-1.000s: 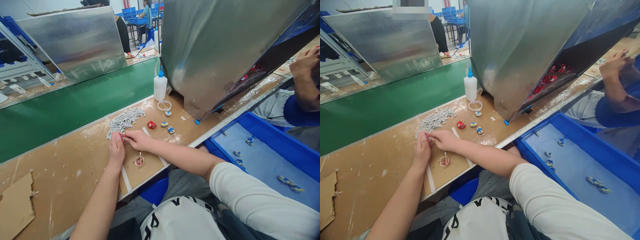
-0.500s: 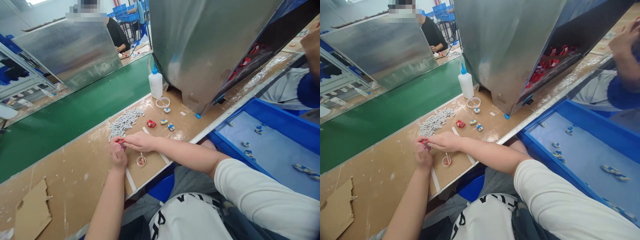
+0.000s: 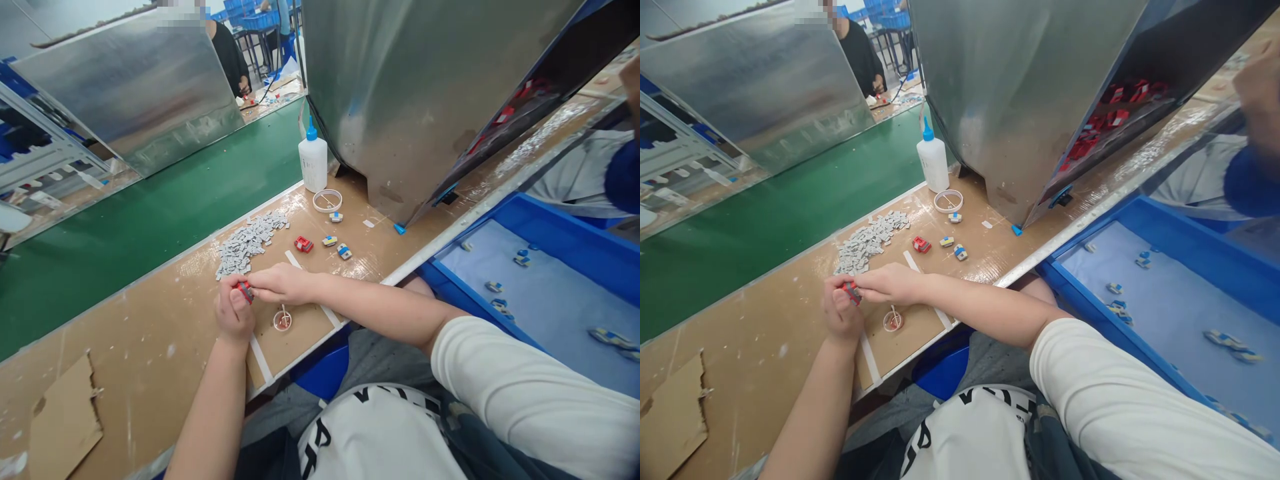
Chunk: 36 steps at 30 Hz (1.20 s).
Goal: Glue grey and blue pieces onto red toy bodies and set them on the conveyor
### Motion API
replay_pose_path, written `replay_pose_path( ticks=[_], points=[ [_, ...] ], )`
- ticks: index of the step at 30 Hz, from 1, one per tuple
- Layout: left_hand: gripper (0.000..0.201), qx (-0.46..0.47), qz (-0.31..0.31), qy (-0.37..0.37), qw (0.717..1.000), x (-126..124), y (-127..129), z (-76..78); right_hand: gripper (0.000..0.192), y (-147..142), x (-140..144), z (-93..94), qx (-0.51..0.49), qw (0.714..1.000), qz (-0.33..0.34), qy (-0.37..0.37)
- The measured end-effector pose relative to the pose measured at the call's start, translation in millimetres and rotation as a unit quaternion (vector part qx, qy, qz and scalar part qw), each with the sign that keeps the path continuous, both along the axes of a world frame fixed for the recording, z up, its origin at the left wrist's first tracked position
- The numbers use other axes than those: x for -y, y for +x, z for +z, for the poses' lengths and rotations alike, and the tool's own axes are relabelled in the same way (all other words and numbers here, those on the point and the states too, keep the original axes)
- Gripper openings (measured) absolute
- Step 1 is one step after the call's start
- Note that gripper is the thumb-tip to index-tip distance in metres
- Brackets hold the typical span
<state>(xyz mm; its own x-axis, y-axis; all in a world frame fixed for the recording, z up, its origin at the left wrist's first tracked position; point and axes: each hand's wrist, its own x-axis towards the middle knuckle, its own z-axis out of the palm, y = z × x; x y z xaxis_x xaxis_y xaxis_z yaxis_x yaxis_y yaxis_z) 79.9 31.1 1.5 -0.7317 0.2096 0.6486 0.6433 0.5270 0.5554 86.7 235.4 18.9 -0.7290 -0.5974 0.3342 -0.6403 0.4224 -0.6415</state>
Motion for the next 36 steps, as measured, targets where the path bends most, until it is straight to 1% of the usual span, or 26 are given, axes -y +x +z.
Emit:
replay_pose_path(
  ticks=[3, 6, 9, 12, 15, 19, 22, 23, 24, 25, 27, 28, 29, 31, 33, 34, 36],
  points=[
    [0.051, -0.007, 0.008, -0.008, 1.000, -0.9, 1.0, 0.9, 0.028, -1.1, 2.2, -3.4, 0.038, 0.997, 0.020, -0.063],
    [0.050, 0.039, 0.023, 0.035, 0.998, -6.2, -0.3, 0.0, 0.029, -5.1, 4.0, -4.3, 0.065, 0.992, 0.029, -0.107],
    [0.053, 0.090, 0.030, 0.092, 0.991, -12.7, -4.7, -2.4, 0.029, -11.4, 1.4, -2.8, 0.069, 0.992, 0.036, -0.095],
    [0.055, 0.127, 0.027, 0.111, 0.985, -15.5, -9.6, -5.7, 0.029, -16.2, -3.0, -2.8, 0.067, 0.995, 0.043, -0.063],
    [0.054, 0.174, 0.023, 0.137, 0.975, -16.2, -11.1, -7.7, 0.029, -17.0, -3.1, -5.9, 0.071, 0.996, 0.033, -0.048],
    [0.051, 0.235, 0.023, 0.196, 0.952, -21.7, -6.6, -3.3, 0.029, -15.5, 0.9, -7.4, 0.086, 0.995, 0.013, -0.055],
    [0.045, 0.309, -0.007, 0.232, 0.922, -27.1, -4.8, 7.7, 0.034, -15.7, -5.7, -0.6, 0.084, 0.994, -0.007, -0.063],
    [0.043, 0.338, -0.025, 0.245, 0.908, -27.8, -5.7, 12.4, 0.038, -15.8, -10.6, 3.0, 0.077, 0.995, -0.011, -0.065],
    [0.040, 0.369, -0.049, 0.266, 0.889, -27.4, -7.3, 17.1, 0.044, -15.9, -16.4, 6.8, 0.068, 0.996, -0.005, -0.065],
    [0.036, 0.399, -0.075, 0.294, 0.865, -26.0, -9.7, 21.6, 0.049, -15.7, -22.6, 10.6, 0.056, 0.996, 0.014, -0.061],
    [0.029, 0.455, -0.131, 0.377, 0.796, -20.2, -15.5, 28.3, 0.052, -14.5, -33.4, 16.8, 0.031, 0.995, 0.081, -0.040],
    [0.027, 0.470, -0.145, 0.410, 0.769, -16.5, -18.4, 30.2, 0.052, -13.5, -37.0, 18.7, 0.025, 0.992, 0.119, -0.022],
    [0.025, 0.478, -0.152, 0.436, 0.747, -12.8, -20.9, 31.2, 0.051, -12.4, -39.2, 19.8, 0.026, 0.988, 0.150, 0.000],
    [0.021, 0.485, -0.153, 0.460, 0.728, -6.7, -24.4, 31.2, 0.050, -9.7, -39.1, 19.6, 0.047, 0.982, 0.176, 0.056],
    [0.017, 0.492, -0.159, 0.466, 0.718, -4.1, -25.6, 30.2, 0.047, -7.0, -35.1, 17.3, 0.069, 0.976, 0.177, 0.104],
    [0.016, 0.495, -0.163, 0.465, 0.716, -4.1, -25.5, 29.9, 0.045, -5.8, -32.5, 15.9, 0.072, 0.975, 0.177, 0.116],
    [0.015, 0.501, -0.171, 0.460, 0.713, -5.6, -24.9, 29.7, 0.041, -4.0, -27.6, 13.2, 0.071, 0.973, 0.191, 0.108]
  ],
)
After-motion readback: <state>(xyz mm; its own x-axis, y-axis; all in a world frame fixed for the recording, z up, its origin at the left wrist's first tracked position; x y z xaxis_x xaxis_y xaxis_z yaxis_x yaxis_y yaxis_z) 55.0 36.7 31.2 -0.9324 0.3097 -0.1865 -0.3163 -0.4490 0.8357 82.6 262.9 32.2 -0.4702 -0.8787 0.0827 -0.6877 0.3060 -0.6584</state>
